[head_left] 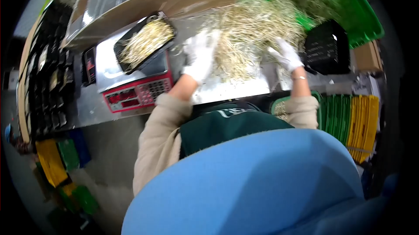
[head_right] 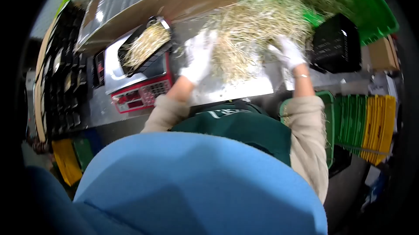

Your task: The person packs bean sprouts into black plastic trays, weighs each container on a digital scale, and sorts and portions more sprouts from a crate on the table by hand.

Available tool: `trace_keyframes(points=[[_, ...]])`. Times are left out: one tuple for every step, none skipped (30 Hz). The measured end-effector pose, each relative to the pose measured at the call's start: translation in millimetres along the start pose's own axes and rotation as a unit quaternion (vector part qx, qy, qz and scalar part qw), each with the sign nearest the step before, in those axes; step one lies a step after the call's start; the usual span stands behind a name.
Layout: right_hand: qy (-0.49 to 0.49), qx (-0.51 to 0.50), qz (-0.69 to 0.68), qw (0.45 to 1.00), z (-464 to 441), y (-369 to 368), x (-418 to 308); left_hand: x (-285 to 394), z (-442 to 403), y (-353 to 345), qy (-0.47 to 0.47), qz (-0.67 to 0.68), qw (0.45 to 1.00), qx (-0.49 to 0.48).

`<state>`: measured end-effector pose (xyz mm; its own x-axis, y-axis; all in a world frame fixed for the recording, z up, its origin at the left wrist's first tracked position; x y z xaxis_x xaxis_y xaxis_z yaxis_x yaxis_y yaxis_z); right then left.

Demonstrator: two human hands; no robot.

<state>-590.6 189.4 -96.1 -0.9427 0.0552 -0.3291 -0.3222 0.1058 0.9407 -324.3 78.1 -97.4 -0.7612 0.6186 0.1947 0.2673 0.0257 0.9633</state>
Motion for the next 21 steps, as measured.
trace_keyframes(points=[[0.014,-0.006,-0.096,0.995,-8.8,2.1,-16.2,-9.4,13.5,6.0,0.005,0.116,0.992,-0.047],[0.039,-0.004,-0.189,0.981,-18.8,-17.2,-13.9,-26.2,23.7,1.3,0.044,0.168,0.977,-0.120],[0.028,-0.012,-0.329,0.944,-22.1,-35.5,-14.8,-43.5,40.4,-12.6,0.004,0.253,0.961,-0.107],[0.008,-0.049,-0.339,0.940,-25.9,-50.0,-18.3,-50.4,52.8,-12.4,-0.035,0.303,0.951,-0.060],[-0.026,-0.032,-0.397,0.917,-25.4,-72.4,-18.4,-59.7,62.0,-35.4,0.111,0.502,0.841,-0.166],[-0.055,-0.021,-0.454,0.889,-23.8,-94.4,-25.4,-50.0,63.9,-47.0,0.167,0.604,0.745,-0.228],[-0.063,-0.059,-0.374,0.924,-23.0,-94.4,-48.5,-40.4,68.6,-58.1,0.239,0.701,0.616,-0.269],[-0.063,-0.095,-0.290,0.950,-21.8,-91.4,-73.4,-30.8,75.6,-67.5,0.316,0.762,0.488,-0.286],[-0.002,-0.066,-0.244,0.967,-27.9,-103.8,-90.1,-25.4,72.9,-82.2,0.364,0.766,0.443,-0.290],[0.025,-0.045,-0.262,0.964,-32.3,-109.7,-108.4,-15.9,60.0,-94.9,0.378,0.752,0.461,-0.283],[0.027,-0.031,-0.300,0.953,-36.4,-111.6,-119.3,-13.0,40.2,-108.4,0.377,0.728,0.509,-0.261],[0.024,-0.017,-0.336,0.941,-39.3,-109.9,-124.5,-10.3,27.4,-119.1,0.365,0.705,0.561,-0.235],[0.031,-0.028,-0.467,0.883,-44.1,-108.5,-129.8,-3.9,21.1,-95.3,0.311,0.739,0.568,-0.187],[0.026,0.021,-0.551,0.834,-38.6,-76.4,-142.5,3.0,16.0,-68.6,0.254,0.770,0.569,-0.141],[0.024,0.032,-0.592,0.805,-37.7,-53.8,-149.6,14.4,16.7,-30.0,0.210,0.829,0.504,-0.122],[0.017,0.045,-0.632,0.773,-36.9,-43.0,-152.4,10.3,12.6,-22.6,0.211,0.829,0.504,-0.122],[0.044,0.047,-0.565,0.823,-39.8,-39.4,-145.3,15.0,7.4,-17.8,0.173,0.824,0.513,-0.166],[0.010,0.016,-0.584,0.811,-41.6,-39.2,-147.8,20.6,2.9,-16.1,0.134,0.817,0.520,-0.208],[0.011,0.009,-0.578,0.816,-42.4,-56.6,-135.5,21.0,-1.7,-24.9,0.136,0.811,0.520,-0.231],[0.013,0.002,-0.571,0.821,-43.1,-72.2,-123.6,21.4,2.3,-30.8,0.135,0.812,0.519,-0.229],[0.039,0.016,-0.548,0.835,-43.9,-64.4,-125.6,24.0,5.4,-23.1,0.125,0.820,0.517,-0.211]])
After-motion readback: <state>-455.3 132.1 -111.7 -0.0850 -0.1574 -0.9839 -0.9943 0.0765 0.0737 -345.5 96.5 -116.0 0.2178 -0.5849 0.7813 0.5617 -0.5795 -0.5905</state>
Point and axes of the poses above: each hand's wrist, its own z-axis away from the middle knuckle, its own y-axis out of the back of the hand, x = y × z, the point moved 9 cm from there along -z, towards the middle knuckle, and after that the axes turned 11 degrees about y, right-handed, at the moved point
